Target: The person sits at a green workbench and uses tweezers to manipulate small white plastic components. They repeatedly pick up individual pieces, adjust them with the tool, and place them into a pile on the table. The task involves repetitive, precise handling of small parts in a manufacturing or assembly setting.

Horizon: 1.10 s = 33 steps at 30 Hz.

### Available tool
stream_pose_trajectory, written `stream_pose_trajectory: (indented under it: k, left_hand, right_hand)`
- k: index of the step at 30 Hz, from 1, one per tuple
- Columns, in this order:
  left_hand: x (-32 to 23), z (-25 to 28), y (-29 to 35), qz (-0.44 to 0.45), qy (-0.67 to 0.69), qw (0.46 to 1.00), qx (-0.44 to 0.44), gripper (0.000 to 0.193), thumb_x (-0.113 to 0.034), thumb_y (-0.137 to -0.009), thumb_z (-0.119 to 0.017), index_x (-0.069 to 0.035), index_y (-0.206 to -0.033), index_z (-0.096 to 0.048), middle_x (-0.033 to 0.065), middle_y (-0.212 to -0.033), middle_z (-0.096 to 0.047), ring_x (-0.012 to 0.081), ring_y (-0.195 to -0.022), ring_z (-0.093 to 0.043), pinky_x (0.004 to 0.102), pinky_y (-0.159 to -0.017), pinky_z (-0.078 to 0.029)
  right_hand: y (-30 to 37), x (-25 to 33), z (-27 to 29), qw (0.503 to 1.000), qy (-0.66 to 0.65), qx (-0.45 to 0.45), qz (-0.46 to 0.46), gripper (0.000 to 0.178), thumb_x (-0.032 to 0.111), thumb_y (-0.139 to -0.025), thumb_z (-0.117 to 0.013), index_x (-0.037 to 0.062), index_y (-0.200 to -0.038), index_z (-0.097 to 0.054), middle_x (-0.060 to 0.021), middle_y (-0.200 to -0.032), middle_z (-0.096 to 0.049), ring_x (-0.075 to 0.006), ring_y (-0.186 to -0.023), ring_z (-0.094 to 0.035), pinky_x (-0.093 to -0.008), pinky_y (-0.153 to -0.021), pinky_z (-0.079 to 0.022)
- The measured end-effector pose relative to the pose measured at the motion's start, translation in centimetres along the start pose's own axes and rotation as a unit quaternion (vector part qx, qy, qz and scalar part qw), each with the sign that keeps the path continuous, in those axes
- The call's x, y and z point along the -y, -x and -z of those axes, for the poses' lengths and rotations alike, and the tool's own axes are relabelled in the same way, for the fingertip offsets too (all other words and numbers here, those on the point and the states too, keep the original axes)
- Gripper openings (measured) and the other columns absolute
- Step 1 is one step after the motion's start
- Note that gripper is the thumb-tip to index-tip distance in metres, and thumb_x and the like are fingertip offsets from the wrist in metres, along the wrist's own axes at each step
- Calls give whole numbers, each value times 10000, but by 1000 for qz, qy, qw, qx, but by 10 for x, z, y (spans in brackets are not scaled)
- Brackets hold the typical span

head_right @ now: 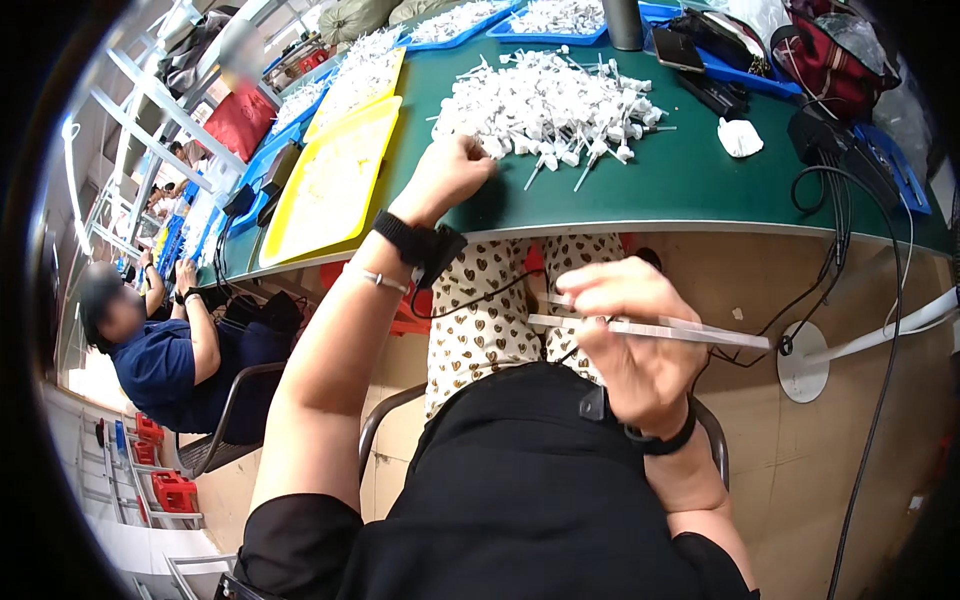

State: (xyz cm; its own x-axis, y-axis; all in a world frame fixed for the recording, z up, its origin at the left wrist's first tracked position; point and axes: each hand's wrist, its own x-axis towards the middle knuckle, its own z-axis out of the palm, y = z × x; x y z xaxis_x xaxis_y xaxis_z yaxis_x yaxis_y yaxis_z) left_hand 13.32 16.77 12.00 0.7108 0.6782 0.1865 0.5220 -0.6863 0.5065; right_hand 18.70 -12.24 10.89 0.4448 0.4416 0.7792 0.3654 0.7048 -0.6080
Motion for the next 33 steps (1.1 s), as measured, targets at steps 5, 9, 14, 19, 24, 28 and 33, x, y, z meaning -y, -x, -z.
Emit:
stream_pose_trajectory:
  k: [5,9,14,19,24,28,33]
  left_hand:
    - [-9,24,76,19,396,918,-14,171,-179,-999,-667,-16,-1048,-655,18,-866,-677,53,-675,-578,211,-609,-479]
    - [-9,19,139,32,482,875,-7,205,-191,-1041,-636,-10,-1128,-674,25,-913,-694,42,-682,-569,209,-616,-484]
    - [6,1,186,68,540,838,43,203,-181,-1036,-646,-18,-1145,-701,39,-941,-720,38,-675,-576,213,-613,-490]
    - [15,-12,201,87,596,797,42,145,-155,-983,-720,-34,-1062,-707,65,-974,-736,72,-713,-612,248,-669,-531]
    - [14,-25,212,68,621,781,4,127,-85,-964,-730,-21,-1073,-716,33,-894,-708,83,-747,-641,247,-687,-540]
    - [12,-42,217,22,565,822,-62,129,-40,-962,-719,-26,-1090,-722,14,-884,-692,76,-756,-639,234,-672,-530]
    - [23,-61,222,1,523,850,-65,117,-7,-971,-687,-20,-1084,-718,16,-915,-674,71,-760,-633,218,-661,-528]
  right_hand:
    - [-19,62,11,961,-50,190,193,163,164,-887,-801,33,-906,-705,-153,-992,-730,-222,-747,-701,-319,-631,-604]
    - [-12,101,5,969,-5,177,169,234,226,-973,-696,59,-1111,-610,-123,-1009,-688,-223,-788,-671,-311,-641,-610]
    - [-22,127,-20,968,9,210,140,227,184,-948,-716,50,-1095,-606,-129,-1013,-685,-223,-771,-671,-331,-637,-610]
    - [-19,137,-36,971,13,217,99,254,184,-957,-711,59,-1137,-583,-131,-1058,-663,-237,-797,-667,-378,-656,-618]
    - [-5,70,-49,982,-91,100,130,179,133,-929,-755,-1,-1034,-700,-193,-1097,-688,-251,-819,-726,-347,-748,-632]
    - [13,11,-40,985,-52,73,-147,263,94,-999,-669,-53,-1216,-645,-210,-1200,-660,-292,-977,-729,-397,-940,-601]
    - [44,-37,-38,909,-209,35,-359,255,35,-986,-670,-52,-1221,-628,-190,-1149,-722,-265,-1025,-730,-397,-941,-605]
